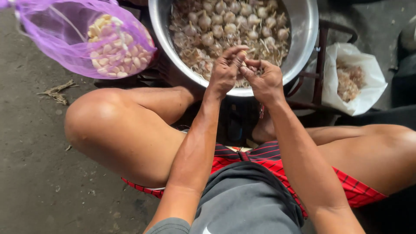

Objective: Peeling individual garlic cloves from a large metal bowl using a knife and placing the peeled cloves into a mesh bag.

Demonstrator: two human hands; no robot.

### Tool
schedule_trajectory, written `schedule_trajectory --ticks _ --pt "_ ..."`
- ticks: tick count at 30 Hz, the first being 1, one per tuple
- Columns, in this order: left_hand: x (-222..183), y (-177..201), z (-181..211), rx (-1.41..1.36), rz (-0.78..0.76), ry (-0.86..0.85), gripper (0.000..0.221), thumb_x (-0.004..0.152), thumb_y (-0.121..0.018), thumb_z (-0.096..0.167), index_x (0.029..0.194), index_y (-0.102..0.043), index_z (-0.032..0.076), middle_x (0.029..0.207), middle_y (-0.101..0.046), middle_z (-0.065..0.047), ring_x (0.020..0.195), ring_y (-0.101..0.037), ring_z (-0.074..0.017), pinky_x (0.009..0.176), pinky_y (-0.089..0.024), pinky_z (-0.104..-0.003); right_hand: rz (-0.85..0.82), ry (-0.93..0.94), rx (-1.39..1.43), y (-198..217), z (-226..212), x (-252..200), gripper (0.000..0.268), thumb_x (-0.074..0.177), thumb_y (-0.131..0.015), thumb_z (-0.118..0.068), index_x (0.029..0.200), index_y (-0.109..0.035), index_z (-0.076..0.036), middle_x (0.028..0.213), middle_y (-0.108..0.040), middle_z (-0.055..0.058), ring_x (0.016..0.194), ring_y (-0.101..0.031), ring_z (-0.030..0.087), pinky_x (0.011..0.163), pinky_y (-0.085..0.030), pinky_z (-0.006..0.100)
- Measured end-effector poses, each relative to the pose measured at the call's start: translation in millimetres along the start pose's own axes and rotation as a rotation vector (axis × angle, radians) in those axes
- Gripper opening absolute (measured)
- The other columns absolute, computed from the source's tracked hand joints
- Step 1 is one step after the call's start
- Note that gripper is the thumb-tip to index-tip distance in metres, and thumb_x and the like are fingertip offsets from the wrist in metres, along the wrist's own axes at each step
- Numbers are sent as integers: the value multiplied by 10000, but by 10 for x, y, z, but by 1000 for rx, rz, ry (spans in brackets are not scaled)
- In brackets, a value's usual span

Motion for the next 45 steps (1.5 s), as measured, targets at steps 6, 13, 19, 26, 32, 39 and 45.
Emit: schedule_trajectory --ticks 6,13,19,26,32,39,45 --pt "-56 -55 292 -60 89 214 440 1028 -544 143 1455 -573 43 911 -717 -65 770 -619 -104 546 -467 -177 -298 -127 247 135 -9 -183 381 1091 -507 -379 985 -616 -29 810 -490 -12 702 -412 92 626 -370 247" --pt "-131 -200 362 143 110 89 269 1013 -676 258 1194 -687 60 819 -747 -96 699 -722 -152 479 -601 -270 -294 169 180 186 -67 -85 452 1123 -492 -190 1564 -478 -89 729 -617 79 731 -570 172 713 -511 363" --pt "-219 -159 400 153 351 180 223 981 -705 169 1176 -720 61 854 -762 -105 681 -726 -162 481 -617 -279 -469 37 97 55 -158 -12 488 1084 -441 -255 1563 -495 -180 650 -640 85 629 -611 196 643 -524 386" --pt "-174 -145 637 207 372 258 217 1012 -650 195 1161 -720 55 777 -739 -121 572 -680 -156 459 -595 -294 -486 -75 480 -136 -413 129 451 1076 -475 -136 1524 -503 -107 652 -578 32 613 -513 81 604 -491 225" --pt "-30 -164 960 503 349 118 179 985 -678 167 1113 -740 59 719 -735 -107 522 -678 -154 425 -568 -275 -447 -130 589 -291 -90 160 396 1056 -539 -119 1449 -575 -104 748 -649 102 645 -570 111 589 -508 265" --pt "-29 -346 848 651 357 -39 124 959 -717 119 1048 -744 37 666 -666 -122 485 -651 -198 422 -526 -328 -326 -163 550 -257 74 136 216 1078 -547 -131 1255 -627 -35 651 -632 85 563 -505 81 510 -424 211" --pt "-43 -209 576 218 227 132 390 972 -718 112 1341 -619 33 739 -646 -87 504 -540 -102 466 -531 -254 -381 -464 954 -106 156 176 143 1088 -530 -186 1164 -598 -85 573 -398 7 448 -413 77 346 -371 171"
Point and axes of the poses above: each hand's wrist, its own x-axis towards the middle knuckle, its own y-axis out of the back of the hand, z = x × y, the point moved 1 cm from there along x, towards the middle knuckle
